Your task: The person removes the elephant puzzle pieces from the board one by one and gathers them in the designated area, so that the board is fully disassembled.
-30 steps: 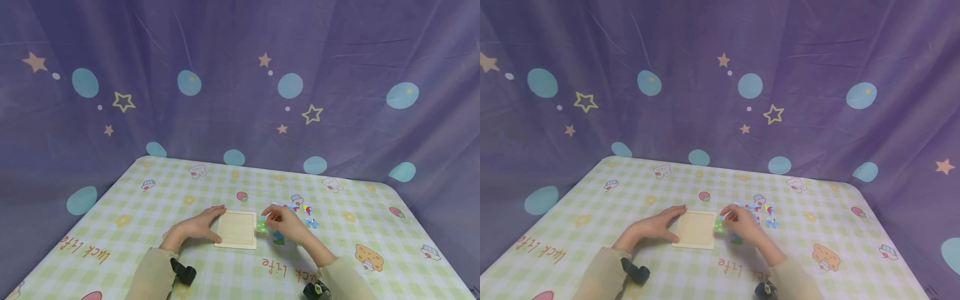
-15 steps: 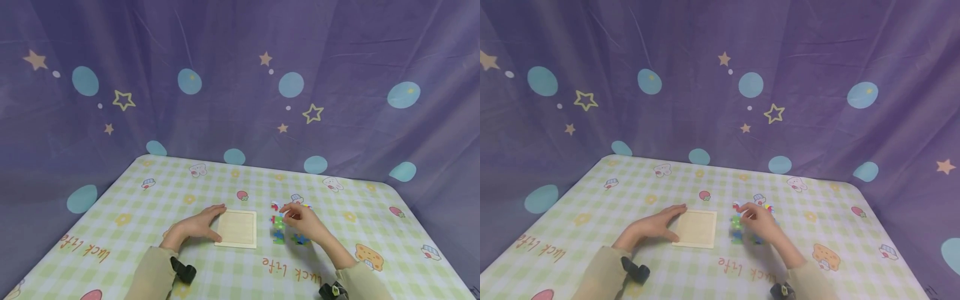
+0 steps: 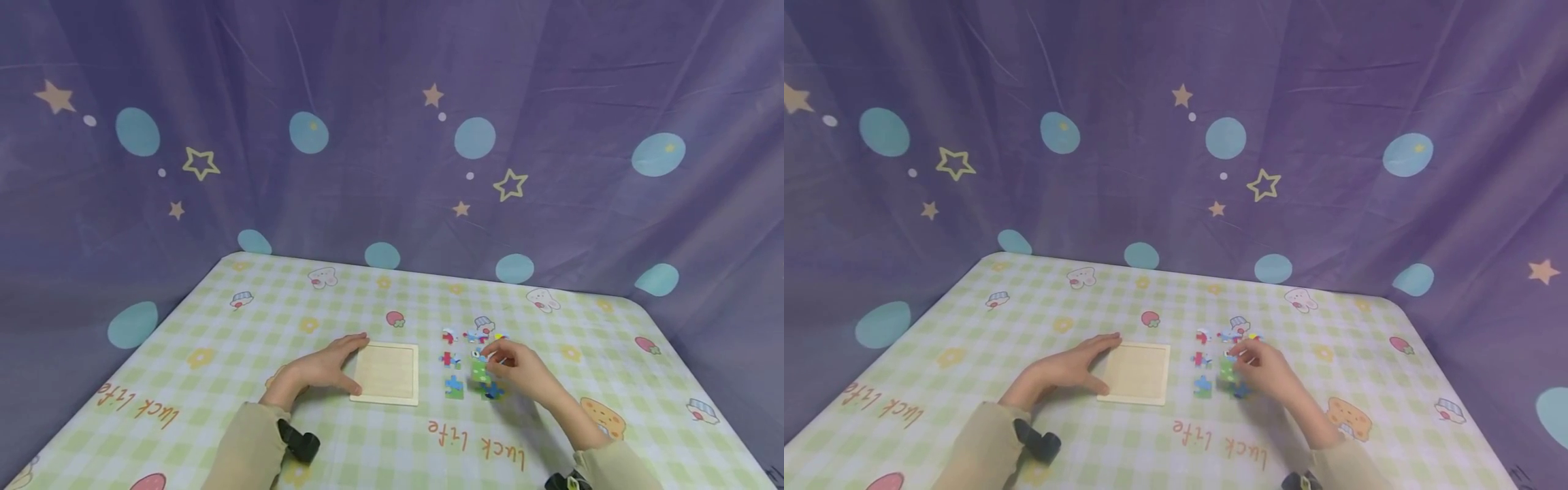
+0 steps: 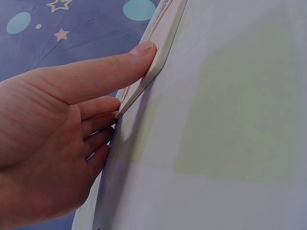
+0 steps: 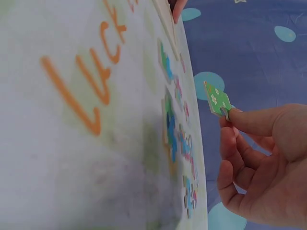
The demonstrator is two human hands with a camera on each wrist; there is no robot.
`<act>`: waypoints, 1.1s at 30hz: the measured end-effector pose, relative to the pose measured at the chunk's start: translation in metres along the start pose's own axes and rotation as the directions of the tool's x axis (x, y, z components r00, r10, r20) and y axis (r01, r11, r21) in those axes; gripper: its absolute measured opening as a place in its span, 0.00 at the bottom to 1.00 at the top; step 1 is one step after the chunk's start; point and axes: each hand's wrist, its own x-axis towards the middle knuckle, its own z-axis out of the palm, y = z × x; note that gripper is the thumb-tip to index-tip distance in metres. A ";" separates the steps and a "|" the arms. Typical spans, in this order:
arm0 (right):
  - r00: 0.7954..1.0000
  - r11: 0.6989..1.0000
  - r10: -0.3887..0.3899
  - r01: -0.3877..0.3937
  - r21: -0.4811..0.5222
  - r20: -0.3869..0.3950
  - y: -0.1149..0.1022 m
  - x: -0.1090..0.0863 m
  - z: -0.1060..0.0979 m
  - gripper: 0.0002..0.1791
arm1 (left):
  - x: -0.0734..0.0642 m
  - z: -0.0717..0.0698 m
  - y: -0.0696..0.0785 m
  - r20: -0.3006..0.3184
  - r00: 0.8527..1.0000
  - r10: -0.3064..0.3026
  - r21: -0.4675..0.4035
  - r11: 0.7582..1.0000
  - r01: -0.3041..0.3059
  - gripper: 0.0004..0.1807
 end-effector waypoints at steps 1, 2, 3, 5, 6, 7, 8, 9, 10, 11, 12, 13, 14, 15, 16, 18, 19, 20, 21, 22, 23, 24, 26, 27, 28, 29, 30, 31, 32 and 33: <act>1.000 1.000 0.004 -0.004 -0.003 0.001 0.001 -0.001 -0.001 0.10 | 0.000 0.000 0.000 0.000 1.000 -0.002 -0.004 1.000 0.002 0.51; 1.000 1.000 0.009 -0.009 -0.005 0.001 0.002 -0.001 -0.002 0.10 | 0.000 0.000 0.000 0.000 1.000 -0.002 -0.008 1.000 0.002 0.51; 1.000 1.000 0.013 -0.013 -0.011 -0.001 0.004 -0.002 -0.002 0.10 | 0.000 0.000 0.000 0.000 1.000 -0.004 -0.013 1.000 0.004 0.52; 1.000 1.000 0.024 -0.024 -0.018 -0.008 0.005 -0.003 -0.003 0.10 | 0.000 0.000 0.001 0.001 1.000 -0.008 -0.017 1.000 0.008 0.52; 1.000 0.999 0.026 -0.027 -0.026 -0.017 0.006 -0.003 -0.004 0.10 | 0.000 0.000 0.000 0.001 1.000 -0.008 -0.016 1.000 0.008 0.52; 0.999 0.999 0.032 -0.032 -0.031 -0.023 0.007 -0.004 -0.005 0.10 | 0.000 0.000 0.000 0.001 1.000 -0.010 -0.017 1.000 0.010 0.52; 0.999 0.999 0.037 -0.038 -0.032 -0.027 0.008 -0.005 -0.005 0.09 | 0.000 0.000 0.000 0.000 1.000 -0.008 -0.015 1.000 0.008 0.52; 0.999 0.998 0.043 -0.044 -0.033 -0.029 0.009 -0.006 -0.006 0.09 | 0.000 0.000 0.000 0.000 1.000 -0.007 -0.013 1.000 0.007 0.52; 0.998 0.998 0.047 -0.048 -0.035 -0.029 0.010 -0.006 -0.006 0.09 | 0.000 0.000 -0.001 0.000 1.000 -0.006 -0.010 1.000 0.006 0.52; 0.998 0.998 0.051 -0.052 -0.038 -0.029 0.011 -0.007 -0.007 0.09 | 0.001 0.000 -0.001 -0.001 1.000 -0.005 -0.007 1.000 0.005 0.52; 0.998 0.998 0.057 -0.058 -0.040 -0.031 0.012 -0.008 -0.008 0.09 | 0.001 0.000 -0.002 -0.001 1.000 -0.004 -0.005 1.000 0.004 0.52; 0.998 0.997 0.063 -0.065 -0.041 -0.031 0.013 -0.008 -0.008 0.09 | 0.001 0.000 -0.002 -0.002 1.000 -0.004 -0.005 1.000 0.004 0.52; 0.997 0.997 0.068 -0.069 -0.042 -0.031 0.014 -0.009 -0.009 0.09 | 0.001 0.000 -0.002 -0.002 1.000 -0.002 -0.005 1.000 0.002 0.52; 0.997 0.996 0.073 -0.075 -0.046 -0.032 0.015 -0.010 -0.010 0.09 | 0.001 0.000 -0.002 -0.002 1.000 -0.002 -0.007 1.000 0.002 0.52; 0.996 0.996 0.078 -0.080 -0.049 -0.035 0.016 -0.011 -0.010 0.09 | 0.001 0.000 -0.002 -0.003 1.000 -0.002 -0.010 1.000 0.002 0.52; 0.995 0.994 0.091 -0.093 -0.059 -0.042 0.018 -0.012 -0.010 0.09 | 0.001 0.000 -0.001 -0.002 1.000 -0.004 -0.015 1.000 0.004 0.52; 0.995 0.993 0.095 -0.097 -0.061 -0.041 0.020 -0.012 -0.011 0.09 | 0.001 0.000 0.000 -0.002 1.000 -0.005 -0.017 1.000 0.005 0.52; 0.994 0.993 0.100 -0.103 -0.062 -0.039 0.021 -0.013 -0.011 0.09 | 0.001 0.000 0.000 -0.001 1.000 -0.007 -0.019 1.000 0.007 0.52; 0.994 0.992 0.107 -0.109 -0.061 -0.037 0.023 -0.013 -0.011 0.09 | 0.001 0.000 0.001 0.000 1.000 -0.008 -0.020 1.000 0.008 0.52; 0.993 0.992 0.111 -0.113 -0.062 -0.036 0.024 -0.013 -0.012 0.09 | 0.001 0.000 0.001 0.001 1.000 -0.010 -0.020 1.000 0.010 0.52; 0.993 0.991 0.115 -0.117 -0.063 -0.034 0.025 -0.014 -0.012 0.09 | 0.001 0.000 0.001 0.002 1.000 -0.012 -0.020 1.000 0.012 0.52; 0.993 0.991 0.118 -0.120 -0.063 -0.031 0.026 -0.014 -0.013 0.09 | 0.001 0.000 0.001 0.002 1.000 -0.013 -0.019 1.000 0.013 0.52; 0.992 0.990 0.123 -0.125 -0.064 -0.032 0.028 -0.016 -0.014 0.09 | 0.001 0.000 0.002 0.002 1.000 -0.014 -0.021 1.000 0.014 0.52; 0.992 0.990 0.125 -0.127 -0.065 -0.034 0.028 -0.017 -0.015 0.09 | 0.001 0.000 0.002 0.002 1.000 -0.013 -0.021 1.000 0.013 0.52; 0.991 0.989 0.126 -0.128 -0.066 -0.034 0.029 -0.017 -0.015 0.09 | 0.001 0.000 0.002 0.001 1.000 -0.013 -0.019 1.000 0.013 0.52; 0.991 0.989 0.130 -0.132 -0.065 -0.033 0.029 -0.018 -0.016 0.09 | 0.001 0.000 0.002 0.001 1.000 -0.011 -0.019 1.000 0.011 0.52; 0.991 0.989 0.133 -0.135 -0.065 -0.031 0.030 -0.018 -0.016 0.09 | 0.000 0.000 0.002 0.000 1.000 -0.010 -0.017 1.000 0.010 0.52; 0.990 0.989 0.136 -0.137 -0.062 -0.029 0.030 -0.019 -0.017 0.09 | 0.000 0.000 0.001 -0.001 1.000 -0.008 -0.014 1.000 0.008 0.52; 0.990 0.988 0.139 -0.140 -0.060 -0.027 0.031 -0.019 -0.017 0.09 | 0.000 0.000 0.001 -0.002 1.000 -0.008 -0.011 1.000 0.008 0.52; 0.990 0.988 0.141 -0.142 -0.059 -0.025 0.031 -0.020 -0.017 0.09 | 0.000 0.000 0.001 -0.003 1.000 -0.007 -0.008 1.000 0.007 0.52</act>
